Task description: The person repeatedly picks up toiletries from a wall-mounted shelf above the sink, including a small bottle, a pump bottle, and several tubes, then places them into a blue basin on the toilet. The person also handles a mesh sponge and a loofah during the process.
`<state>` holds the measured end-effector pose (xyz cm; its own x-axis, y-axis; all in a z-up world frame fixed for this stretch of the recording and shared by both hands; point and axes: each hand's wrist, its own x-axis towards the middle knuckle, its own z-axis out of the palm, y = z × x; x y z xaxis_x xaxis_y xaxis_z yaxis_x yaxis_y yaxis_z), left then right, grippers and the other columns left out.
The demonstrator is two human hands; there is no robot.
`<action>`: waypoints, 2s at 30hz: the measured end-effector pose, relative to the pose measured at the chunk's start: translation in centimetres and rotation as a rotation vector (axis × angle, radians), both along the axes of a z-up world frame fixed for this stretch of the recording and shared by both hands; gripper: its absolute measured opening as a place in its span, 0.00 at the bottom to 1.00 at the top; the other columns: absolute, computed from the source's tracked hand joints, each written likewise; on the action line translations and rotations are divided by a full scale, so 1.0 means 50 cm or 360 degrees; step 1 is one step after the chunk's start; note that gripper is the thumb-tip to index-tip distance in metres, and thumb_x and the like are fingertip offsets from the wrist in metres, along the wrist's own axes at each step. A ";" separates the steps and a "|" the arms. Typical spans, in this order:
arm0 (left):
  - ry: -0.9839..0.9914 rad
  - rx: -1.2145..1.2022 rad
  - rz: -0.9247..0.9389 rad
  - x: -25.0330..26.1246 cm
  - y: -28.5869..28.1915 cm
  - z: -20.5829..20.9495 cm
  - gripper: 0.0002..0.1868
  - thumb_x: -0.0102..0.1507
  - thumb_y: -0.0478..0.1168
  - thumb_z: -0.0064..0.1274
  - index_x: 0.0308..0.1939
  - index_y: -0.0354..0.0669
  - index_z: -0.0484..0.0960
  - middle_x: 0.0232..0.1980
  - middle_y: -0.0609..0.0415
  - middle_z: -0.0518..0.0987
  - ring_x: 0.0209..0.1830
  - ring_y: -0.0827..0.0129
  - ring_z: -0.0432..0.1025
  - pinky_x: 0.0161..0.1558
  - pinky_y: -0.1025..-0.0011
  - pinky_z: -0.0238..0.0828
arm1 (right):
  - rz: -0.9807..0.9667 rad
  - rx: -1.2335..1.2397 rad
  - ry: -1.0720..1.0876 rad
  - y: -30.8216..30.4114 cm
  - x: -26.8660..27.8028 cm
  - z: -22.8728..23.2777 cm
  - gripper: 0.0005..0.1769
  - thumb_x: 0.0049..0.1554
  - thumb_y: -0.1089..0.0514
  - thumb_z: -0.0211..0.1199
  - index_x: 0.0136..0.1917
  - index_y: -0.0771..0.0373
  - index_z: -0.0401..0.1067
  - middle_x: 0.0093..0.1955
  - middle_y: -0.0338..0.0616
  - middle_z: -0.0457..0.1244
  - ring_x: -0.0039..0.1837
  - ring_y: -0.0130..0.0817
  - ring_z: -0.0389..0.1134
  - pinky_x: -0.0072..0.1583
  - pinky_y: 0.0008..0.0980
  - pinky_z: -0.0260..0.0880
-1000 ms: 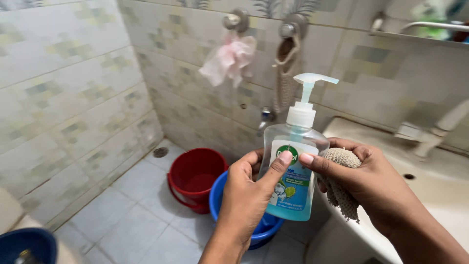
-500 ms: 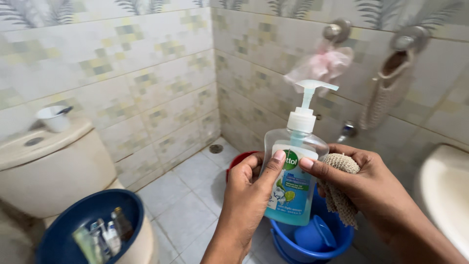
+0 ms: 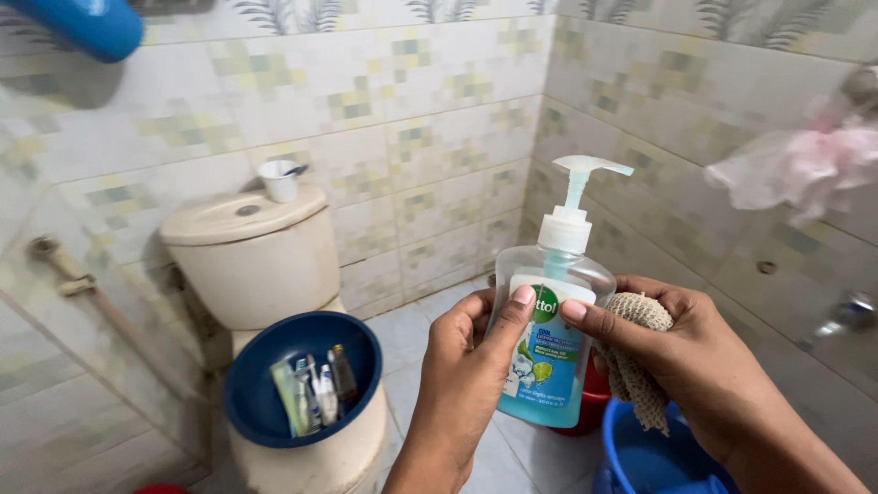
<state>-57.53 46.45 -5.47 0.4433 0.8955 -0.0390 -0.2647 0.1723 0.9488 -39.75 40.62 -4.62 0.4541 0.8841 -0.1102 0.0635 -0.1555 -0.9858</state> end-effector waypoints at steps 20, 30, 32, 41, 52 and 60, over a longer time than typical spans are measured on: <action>-0.0018 -0.0025 0.0555 -0.158 0.070 -0.019 0.25 0.62 0.53 0.56 0.51 0.35 0.85 0.38 0.54 0.84 0.34 0.79 0.75 0.36 0.77 0.71 | 0.0616 -0.0018 -0.0085 0.201 -0.115 -0.036 0.29 0.52 0.53 0.77 0.62 0.69 0.76 0.37 0.47 0.68 0.38 0.33 0.67 0.37 0.35 0.70; -0.0016 -0.0171 0.0817 -0.241 0.170 -0.059 0.24 0.61 0.53 0.56 0.49 0.35 0.84 0.37 0.56 0.84 0.33 0.80 0.76 0.36 0.78 0.73 | 0.0818 -0.0219 -0.0210 0.337 -0.210 -0.066 0.28 0.53 0.51 0.77 0.62 0.65 0.75 0.38 0.47 0.68 0.38 0.32 0.67 0.36 0.33 0.67; -0.0084 -0.0124 0.0848 -0.260 0.195 -0.074 0.25 0.63 0.54 0.56 0.48 0.32 0.84 0.36 0.56 0.83 0.32 0.80 0.75 0.34 0.77 0.73 | 0.0798 -0.0276 -0.0197 0.370 -0.231 -0.080 0.28 0.51 0.50 0.77 0.60 0.65 0.76 0.35 0.47 0.67 0.36 0.33 0.67 0.35 0.33 0.66; -0.0049 -0.0430 0.0947 -0.334 0.345 -0.178 0.22 0.64 0.50 0.51 0.51 0.35 0.83 0.37 0.52 0.85 0.32 0.76 0.78 0.34 0.76 0.74 | 0.0879 -0.0500 -0.0185 0.519 -0.332 -0.126 0.30 0.48 0.46 0.76 0.58 0.64 0.76 0.33 0.45 0.66 0.34 0.31 0.66 0.34 0.31 0.65; 0.0016 -0.0582 0.0936 -0.385 0.517 -0.411 0.22 0.67 0.43 0.46 0.62 0.37 0.80 0.48 0.51 0.85 0.44 0.72 0.79 0.46 0.74 0.74 | 0.0934 -0.0760 -0.0186 0.700 -0.405 -0.288 0.28 0.48 0.46 0.73 0.56 0.65 0.79 0.33 0.45 0.67 0.33 0.32 0.66 0.33 0.31 0.62; 0.0453 -0.0684 0.0898 -0.425 0.606 -0.545 0.22 0.68 0.44 0.46 0.61 0.35 0.81 0.49 0.48 0.86 0.47 0.69 0.80 0.50 0.73 0.74 | 0.1015 -0.0980 -0.0210 0.816 -0.442 -0.448 0.27 0.50 0.47 0.72 0.59 0.64 0.78 0.39 0.48 0.70 0.38 0.33 0.71 0.39 0.32 0.73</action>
